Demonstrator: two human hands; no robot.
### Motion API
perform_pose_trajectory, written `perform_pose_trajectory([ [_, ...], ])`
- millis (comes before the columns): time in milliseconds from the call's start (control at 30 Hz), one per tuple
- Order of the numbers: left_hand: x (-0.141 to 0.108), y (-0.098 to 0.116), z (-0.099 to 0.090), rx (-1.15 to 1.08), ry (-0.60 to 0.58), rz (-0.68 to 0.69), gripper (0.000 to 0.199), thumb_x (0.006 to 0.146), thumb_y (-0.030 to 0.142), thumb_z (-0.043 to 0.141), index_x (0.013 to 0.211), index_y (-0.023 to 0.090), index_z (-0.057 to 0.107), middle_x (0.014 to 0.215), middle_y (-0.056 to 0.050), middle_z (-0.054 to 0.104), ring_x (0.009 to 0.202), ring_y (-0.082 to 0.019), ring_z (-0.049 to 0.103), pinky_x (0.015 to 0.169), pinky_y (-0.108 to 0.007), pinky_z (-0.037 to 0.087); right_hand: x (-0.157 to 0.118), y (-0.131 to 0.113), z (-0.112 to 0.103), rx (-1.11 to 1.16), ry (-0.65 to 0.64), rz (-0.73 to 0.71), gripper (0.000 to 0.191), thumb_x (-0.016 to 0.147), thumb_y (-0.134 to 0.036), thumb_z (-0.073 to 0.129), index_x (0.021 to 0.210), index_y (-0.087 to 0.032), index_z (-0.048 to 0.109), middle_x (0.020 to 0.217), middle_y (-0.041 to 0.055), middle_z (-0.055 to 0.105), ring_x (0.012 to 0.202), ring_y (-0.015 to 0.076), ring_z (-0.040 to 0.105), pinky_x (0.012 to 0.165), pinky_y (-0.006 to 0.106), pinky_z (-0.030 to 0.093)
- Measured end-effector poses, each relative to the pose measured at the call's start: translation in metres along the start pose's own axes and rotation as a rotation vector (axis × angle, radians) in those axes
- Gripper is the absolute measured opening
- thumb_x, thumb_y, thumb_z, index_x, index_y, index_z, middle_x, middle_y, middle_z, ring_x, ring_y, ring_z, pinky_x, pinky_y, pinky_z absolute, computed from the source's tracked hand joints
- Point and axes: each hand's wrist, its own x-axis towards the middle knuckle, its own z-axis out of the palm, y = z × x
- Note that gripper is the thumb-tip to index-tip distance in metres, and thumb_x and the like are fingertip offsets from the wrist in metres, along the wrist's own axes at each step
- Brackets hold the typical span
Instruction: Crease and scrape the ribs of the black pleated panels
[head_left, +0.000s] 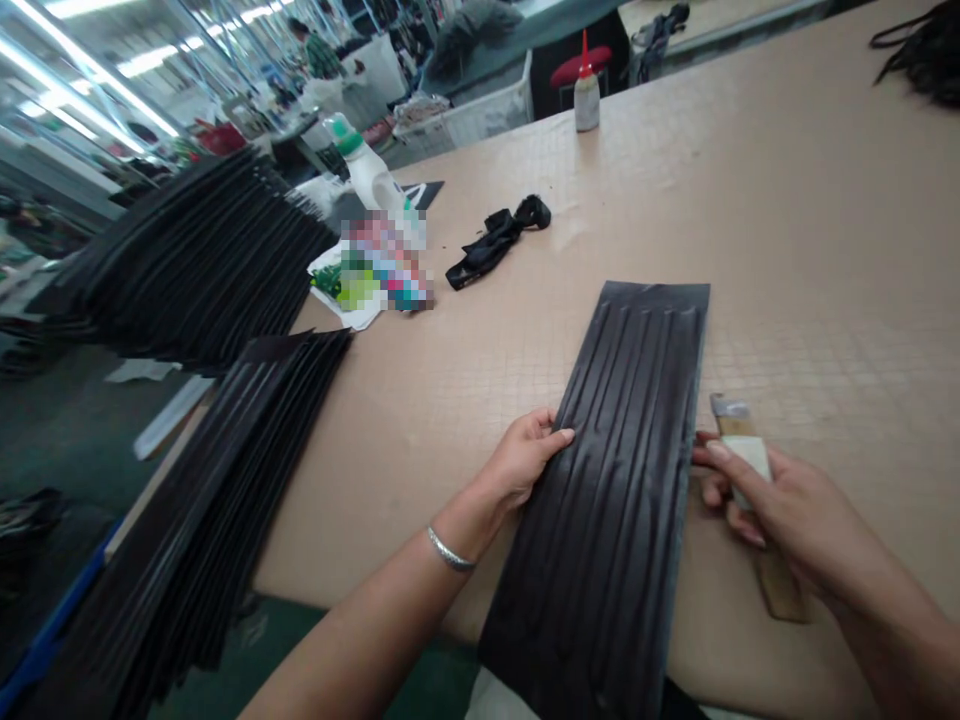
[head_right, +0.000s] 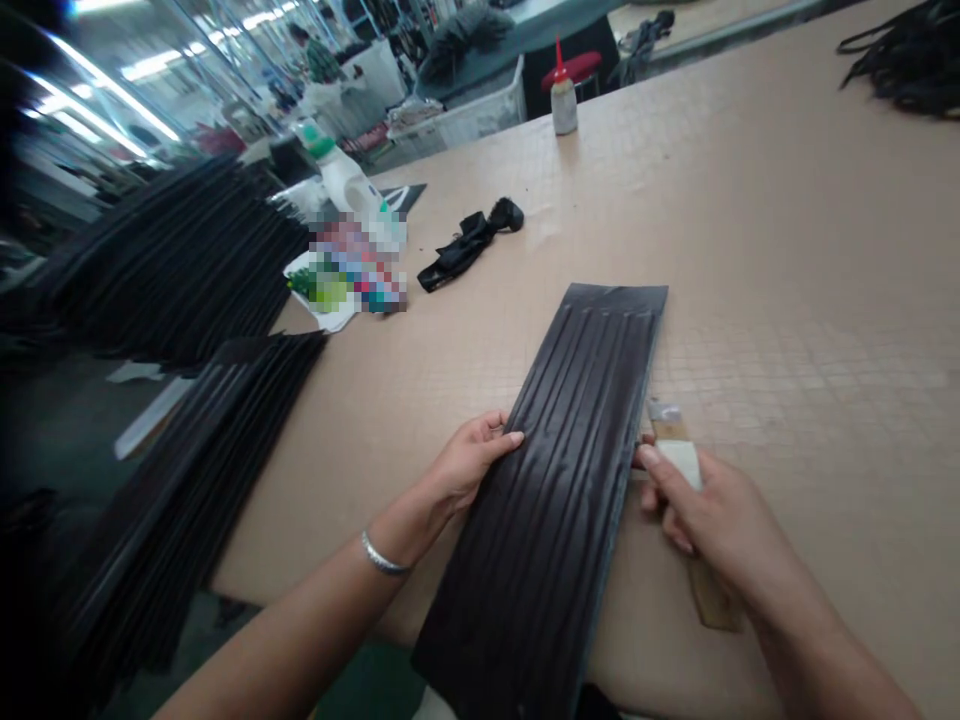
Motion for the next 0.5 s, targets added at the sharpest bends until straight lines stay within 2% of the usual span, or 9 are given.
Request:
perform_pose_trajectory([
  [100, 0.000, -0.002, 0.007, 0.002, -0.014, 0.016, 0.029, 0.075, 0.027, 0.083, 0.094, 0.016, 0.063, 0.083, -0.002, 0.071, 0.070, -0.013, 0.066, 0.068, -0.025, 0.054, 0.000, -0.008, 0.024, 0.090, -0.104, 0.089, 0.057, 0.078, -0.074, 0.073, 0.080, -0.021, 0.053, 0.059, -0.0020, 0.056, 0.039, 0.0102, 0.043, 0.035, 0.023, 0.029],
  [167, -0.001, 0.000, 0.009, 0.022, -0.024, 0.033, 0.029, 0.078, 0.028, 0.080, 0.097, 0.016, 0.063, 0.086, -0.003, 0.071, 0.072, -0.014, 0.067, 0.070, -0.026, 0.054, -0.002, -0.009, 0.031, 0.147, -0.107, 0.110, 0.056, 0.073, -0.069, 0.080, 0.079, -0.022, 0.051, 0.054, -0.0046, 0.052, 0.039, 0.0106, 0.043, 0.036, 0.022, 0.030],
  [300, -0.009, 0.007, 0.013, 0.054, -0.041, 0.042, 0.032, 0.080, 0.029, 0.077, 0.106, 0.017, 0.062, 0.090, -0.004, 0.072, 0.077, -0.015, 0.068, 0.073, -0.029, 0.055, -0.009, -0.012, 0.032, 0.247, -0.093, 0.135, 0.057, 0.067, -0.065, 0.085, 0.079, -0.021, 0.051, 0.053, -0.0054, 0.051, 0.040, 0.0099, 0.043, 0.036, 0.022, 0.032],
  [500, -0.017, 0.016, 0.021, 0.183, -0.054, 0.121, 0.045, 0.076, 0.022, 0.080, 0.118, 0.018, 0.063, 0.111, -0.009, 0.073, 0.109, -0.026, 0.069, 0.093, -0.040, 0.057, -0.015, -0.016, 0.033, 0.281, -0.041, 0.130, 0.056, 0.065, -0.062, 0.088, 0.080, -0.021, 0.054, 0.054, -0.0050, 0.051, 0.042, 0.0110, 0.045, 0.035, 0.022, 0.033],
])
